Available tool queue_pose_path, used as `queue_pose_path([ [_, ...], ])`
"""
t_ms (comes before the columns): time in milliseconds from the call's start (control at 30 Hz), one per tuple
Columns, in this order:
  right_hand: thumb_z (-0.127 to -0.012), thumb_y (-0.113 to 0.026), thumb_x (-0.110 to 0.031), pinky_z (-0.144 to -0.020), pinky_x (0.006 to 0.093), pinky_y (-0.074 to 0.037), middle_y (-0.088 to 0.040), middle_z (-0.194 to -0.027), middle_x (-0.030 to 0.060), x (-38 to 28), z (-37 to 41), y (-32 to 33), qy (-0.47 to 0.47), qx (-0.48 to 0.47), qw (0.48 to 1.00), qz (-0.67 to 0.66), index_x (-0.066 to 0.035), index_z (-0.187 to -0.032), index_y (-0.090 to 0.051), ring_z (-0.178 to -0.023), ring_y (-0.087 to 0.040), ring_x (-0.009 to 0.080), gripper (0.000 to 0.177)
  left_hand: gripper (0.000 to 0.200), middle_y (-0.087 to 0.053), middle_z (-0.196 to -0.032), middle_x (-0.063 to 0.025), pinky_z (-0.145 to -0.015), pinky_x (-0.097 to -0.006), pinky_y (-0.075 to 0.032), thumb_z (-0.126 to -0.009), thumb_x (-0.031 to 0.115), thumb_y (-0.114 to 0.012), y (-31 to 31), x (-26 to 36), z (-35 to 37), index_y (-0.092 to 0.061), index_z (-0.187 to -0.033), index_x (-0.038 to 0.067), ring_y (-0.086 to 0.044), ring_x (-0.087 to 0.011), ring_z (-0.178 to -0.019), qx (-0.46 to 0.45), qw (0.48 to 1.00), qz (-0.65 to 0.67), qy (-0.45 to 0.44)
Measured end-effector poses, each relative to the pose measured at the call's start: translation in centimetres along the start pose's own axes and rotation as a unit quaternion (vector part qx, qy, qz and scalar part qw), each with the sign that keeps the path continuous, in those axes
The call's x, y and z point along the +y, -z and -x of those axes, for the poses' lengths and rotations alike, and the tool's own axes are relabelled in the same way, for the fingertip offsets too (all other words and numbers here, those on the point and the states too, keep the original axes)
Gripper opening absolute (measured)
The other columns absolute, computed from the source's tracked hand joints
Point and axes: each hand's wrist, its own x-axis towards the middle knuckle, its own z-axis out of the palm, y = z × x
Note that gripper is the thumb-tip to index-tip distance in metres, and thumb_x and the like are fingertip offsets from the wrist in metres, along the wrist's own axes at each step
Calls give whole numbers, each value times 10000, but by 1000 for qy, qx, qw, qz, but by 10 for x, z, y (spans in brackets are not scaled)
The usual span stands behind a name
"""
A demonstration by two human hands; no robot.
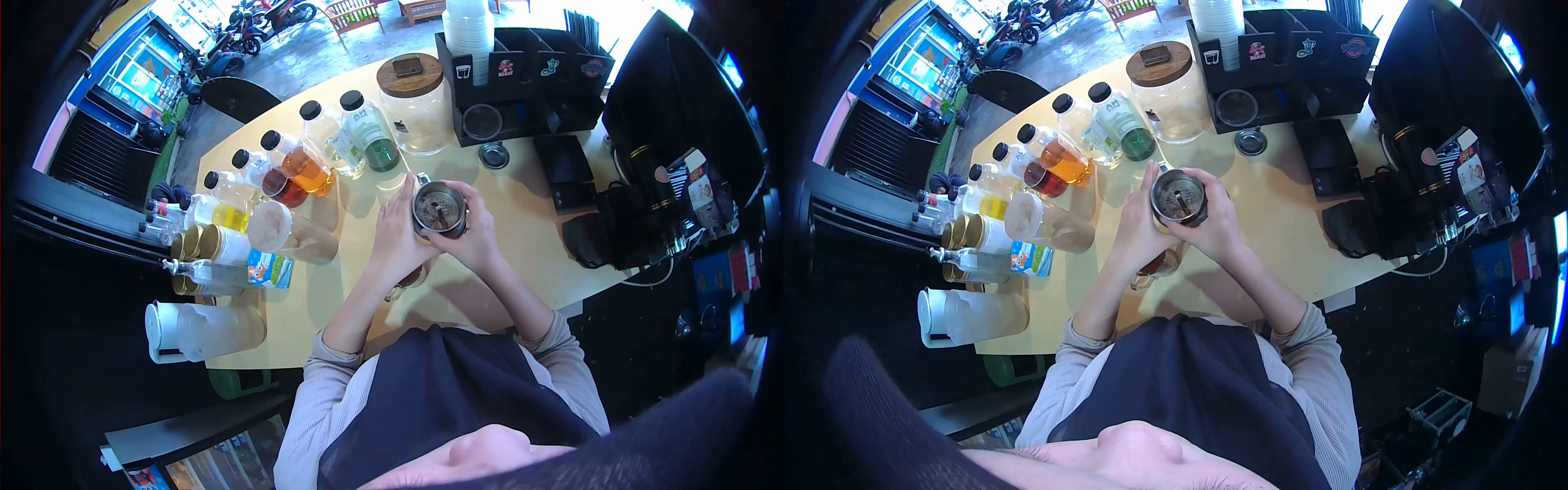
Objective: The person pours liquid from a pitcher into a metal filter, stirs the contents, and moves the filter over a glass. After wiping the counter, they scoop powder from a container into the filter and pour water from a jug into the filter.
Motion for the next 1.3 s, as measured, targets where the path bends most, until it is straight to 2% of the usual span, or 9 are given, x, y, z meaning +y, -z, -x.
queue_pose_path([
  [133,-638,-852,-122,-901,340,-506,-601,-1165,152,25,10,-3,9,11,1000,2,-29,-1288,-431,-1046,-627,229,780,1129,-496,-1349,-209,-1083,-437,-348,-602,407,-851,10,5,21,-243,-1475,28,-454,-345,-1285,-68,994,-6,81],
  [433,-636,-854,-113,-923,363,-506,-579,-1226,173,46,24,-8,32,14,999,27,-35,-1282,-430,-1084,-618,263,777,928,-588,-1191,-197,-947,-430,-472,-637,478,-840,5,-2,82,-445,-1343,23,-576,-339,-1135,26,987,60,146],
  [567,-628,-861,-112,-925,368,-509,-571,-1240,172,47,24,-10,26,10,999,17,-37,-1275,-435,-1094,-611,277,778,915,-576,-1195,-177,-940,-397,-487,-622,405,-873,-6,-9,97,-440,-1334,25,-586,-305,-1124,61,974,160,151],
  [867,-646,-848,-315,-906,405,-414,-546,-1255,148,41,23,0,78,-40,979,182,-49,-1339,-404,-1047,-564,317,865,968,-517,-1303,-155,-996,-364,-462,-629,258,-894,-18,3,107,-347,-1387,7,-551,-263,-1185,126,945,250,170],
  [933,-643,-843,-319,-954,446,-370,-542,-1259,158,40,23,0,56,-53,982,172,-35,-1357,-368,-1136,-544,311,903,961,-519,-1302,-160,-1002,-363,-458,-636,235,-890,-21,2,112,-341,-1389,-1,-545,-262,-1195,139,939,264,171],
  [1067,-662,-826,-273,-968,464,-374,-538,-1262,177,26,24,1,121,-11,965,231,-38,-1372,-359,-1143,-545,326,881,810,-529,-1289,-183,-1013,-361,-443,-712,111,-774,-34,-18,128,-348,-1389,-19,-542,-281,-1201,146,945,248,156],
  [1133,-683,-791,-199,-989,482,-378,-511,-1305,189,24,39,1,235,46,953,185,-41,-1391,-338,-1189,-512,346,855,746,-533,-1287,-190,-1016,-361,-438,-741,56,-706,-38,-26,134,-349,-1391,-27,-542,-292,-1204,157,951,236,123],
  [1267,-698,-750,-138,-1029,489,-369,-446,-1378,201,17,74,-20,270,-49,960,63,-39,-1412,-297,-1247,-455,374,851,641,-555,-1265,-204,-1015,-363,-431,-741,-24,-531,-48,-33,145,-397,-1368,-38,-552,-318,-1199,169,928,288,163],
  [1300,-703,-746,-136,-1047,486,-357,-421,-1394,209,11,78,-31,202,-70,977,18,-36,-1421,-273,-1265,-436,379,866,629,-565,-1251,-209,-1010,-363,-433,-736,-38,-492,-50,-35,146,-413,-1360,-40,-555,-323,-1198,172,916,311,185],
])
